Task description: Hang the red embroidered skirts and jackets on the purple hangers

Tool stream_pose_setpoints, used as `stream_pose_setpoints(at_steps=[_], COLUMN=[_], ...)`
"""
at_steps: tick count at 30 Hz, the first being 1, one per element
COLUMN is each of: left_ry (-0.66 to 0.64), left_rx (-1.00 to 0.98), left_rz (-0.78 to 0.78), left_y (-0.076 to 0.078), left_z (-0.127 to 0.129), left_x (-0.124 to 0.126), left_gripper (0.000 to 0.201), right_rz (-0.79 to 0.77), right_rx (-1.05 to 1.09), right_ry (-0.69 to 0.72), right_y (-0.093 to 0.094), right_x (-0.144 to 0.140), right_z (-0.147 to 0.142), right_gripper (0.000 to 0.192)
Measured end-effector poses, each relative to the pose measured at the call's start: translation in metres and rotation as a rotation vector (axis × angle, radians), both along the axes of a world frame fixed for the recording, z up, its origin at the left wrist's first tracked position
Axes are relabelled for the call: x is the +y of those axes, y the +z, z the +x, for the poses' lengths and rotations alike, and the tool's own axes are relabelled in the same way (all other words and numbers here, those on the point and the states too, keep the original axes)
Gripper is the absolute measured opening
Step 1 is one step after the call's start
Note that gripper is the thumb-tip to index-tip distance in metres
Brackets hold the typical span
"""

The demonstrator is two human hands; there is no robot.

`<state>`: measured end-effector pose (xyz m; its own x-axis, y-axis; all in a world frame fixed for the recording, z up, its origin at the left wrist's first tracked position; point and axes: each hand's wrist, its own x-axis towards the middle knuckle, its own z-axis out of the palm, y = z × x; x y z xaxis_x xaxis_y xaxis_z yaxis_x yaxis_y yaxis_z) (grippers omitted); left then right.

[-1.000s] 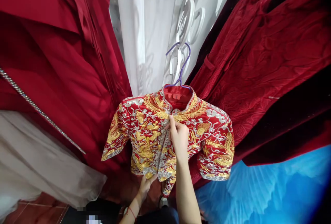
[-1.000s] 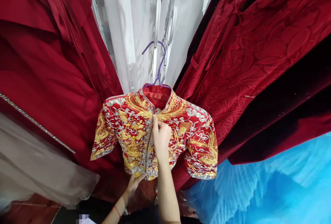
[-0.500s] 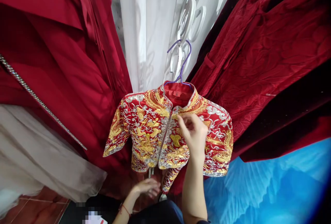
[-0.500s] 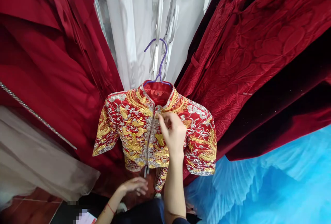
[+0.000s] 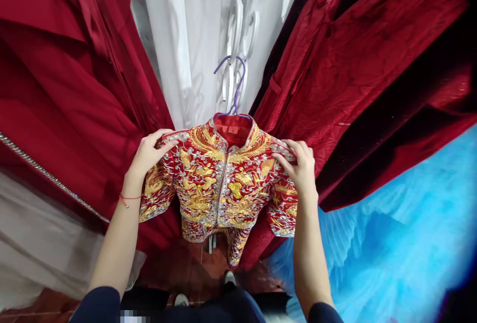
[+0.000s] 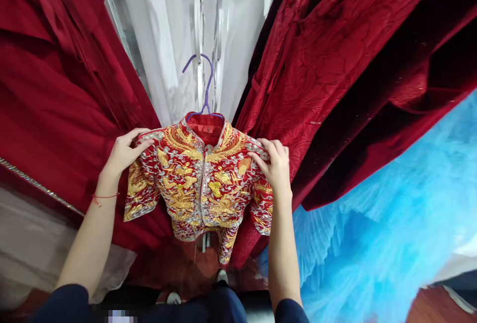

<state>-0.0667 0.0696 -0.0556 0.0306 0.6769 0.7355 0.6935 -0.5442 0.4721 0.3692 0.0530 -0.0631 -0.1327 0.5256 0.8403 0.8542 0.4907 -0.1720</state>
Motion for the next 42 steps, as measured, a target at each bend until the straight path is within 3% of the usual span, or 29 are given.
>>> stream_pose_setpoints(at_steps=[5, 9, 11, 13, 17, 19, 22, 24, 28, 30, 32, 35, 38, 42], left_ry=[0.172, 0.300, 0.276, 0.190, -0.114, -0.190, -0.092, 0.012, 0.173, 0.181, 0.123, 0.025, 0.021, 0.129], left_rx=[-0.114, -0.090, -0.114, -0.170, -0.370, -0.472, -0.547, -0.550, -0.518, -0.491, -0.499, -0.578, -0.647, -0.679], left_rz=[0.188, 0.330, 0.306, 0.175, -0.250, -0.341, -0.277, -0.194, -0.050, -0.047, -0.135, -0.393, -0.575, -0.617], left_y=[-0.015, -0.009, -0.006, -0.008, -0.024, -0.033, -0.036, -0.034, -0.033, -0.038, -0.048, -0.070, -0.097, -0.125], left_z=[0.009, 0.018, 0.017, 0.009, -0.016, -0.021, -0.012, -0.001, 0.008, 0.003, -0.007, -0.024, -0.036, -0.047], left_x=[0.009, 0.001, -0.005, -0.011, -0.018, -0.020, -0.021, -0.021, -0.025, -0.028, -0.032, -0.040, -0.048, -0.059], left_gripper=[0.028, 0.021, 0.024, 0.031, 0.052, 0.054, 0.045, 0.038, 0.034, 0.036, 0.044, 0.056, 0.059, 0.051], right_rz=[-0.061, -0.286, -0.456, -0.567, -0.503, -0.429, -0.311, -0.283, -0.486, -0.633, -0.702, -0.674, -0.642, -0.733], right_rx=[0.123, 0.295, 0.389, 0.459, 0.550, 0.599, 0.659, 0.676, 0.724, 0.753, 0.764, 0.782, 0.804, 0.785], right_ry=[0.115, 0.242, 0.335, 0.376, 0.340, 0.319, 0.206, 0.127, 0.174, 0.254, 0.322, 0.326, 0.259, 0.054], right_y=[0.012, 0.030, 0.036, 0.035, 0.005, -0.016, -0.037, -0.041, -0.032, -0.028, -0.029, -0.044, -0.071, -0.107], right_x=[0.012, 0.018, 0.024, 0.026, 0.013, 0.002, -0.006, -0.006, -0.007, -0.011, -0.018, -0.029, -0.045, -0.068], right_z=[0.001, 0.002, 0.003, 0.006, 0.013, 0.016, 0.020, 0.023, 0.030, 0.032, 0.033, 0.033, 0.033, 0.037], right_gripper=[0.039, 0.038, 0.037, 0.038, 0.039, 0.042, 0.040, 0.035, 0.041, 0.042, 0.040, 0.046, 0.053, 0.052])
